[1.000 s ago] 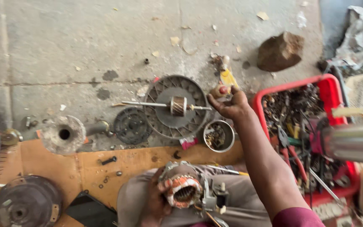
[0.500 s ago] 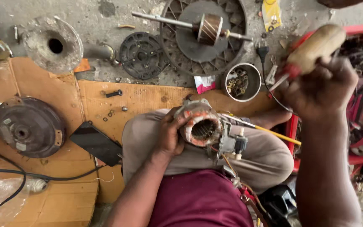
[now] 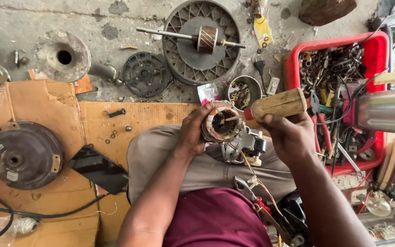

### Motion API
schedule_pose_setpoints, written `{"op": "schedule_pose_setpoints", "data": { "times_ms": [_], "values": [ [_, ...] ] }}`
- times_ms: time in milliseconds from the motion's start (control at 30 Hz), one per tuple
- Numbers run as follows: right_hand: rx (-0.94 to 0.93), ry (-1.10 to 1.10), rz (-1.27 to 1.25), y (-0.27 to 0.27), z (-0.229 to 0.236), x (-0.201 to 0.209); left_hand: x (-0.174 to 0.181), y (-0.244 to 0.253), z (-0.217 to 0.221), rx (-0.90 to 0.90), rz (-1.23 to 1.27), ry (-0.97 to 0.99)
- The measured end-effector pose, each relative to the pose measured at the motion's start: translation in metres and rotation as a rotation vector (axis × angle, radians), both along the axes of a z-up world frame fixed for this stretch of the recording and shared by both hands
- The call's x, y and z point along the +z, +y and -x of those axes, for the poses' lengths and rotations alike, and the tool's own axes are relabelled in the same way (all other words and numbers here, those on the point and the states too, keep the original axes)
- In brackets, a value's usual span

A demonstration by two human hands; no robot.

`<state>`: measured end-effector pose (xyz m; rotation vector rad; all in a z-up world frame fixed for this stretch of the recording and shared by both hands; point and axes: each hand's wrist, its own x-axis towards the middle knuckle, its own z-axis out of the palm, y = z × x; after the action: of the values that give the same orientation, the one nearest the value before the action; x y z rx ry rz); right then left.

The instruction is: The person disassembles and reassembles an electric motor, removing internal parts, applying liquid from a small container, and inserting a tool to adjust components while sitting on a workshop floor.

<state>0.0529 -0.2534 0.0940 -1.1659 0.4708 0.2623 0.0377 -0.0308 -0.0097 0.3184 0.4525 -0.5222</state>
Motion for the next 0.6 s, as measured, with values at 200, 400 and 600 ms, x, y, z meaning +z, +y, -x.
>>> {"op": "schedule_pose_setpoints", "data": {
  "times_ms": [200,400,600],
  "values": [
    [0.109,-0.115,0.240,0.010,0.005,-0.002,-0.015,0.000,0.000,-0.033,0.023,-0.016],
    [0.176,-0.136,0.452,0.015,0.007,0.000,-0.021,-0.002,-0.004,-0.048,-0.050,0.001],
    [0.248,-0.144,0.589,0.014,0.009,0.001,-0.026,-0.003,-0.007,-0.052,-0.053,-0.004]
  ]
}}
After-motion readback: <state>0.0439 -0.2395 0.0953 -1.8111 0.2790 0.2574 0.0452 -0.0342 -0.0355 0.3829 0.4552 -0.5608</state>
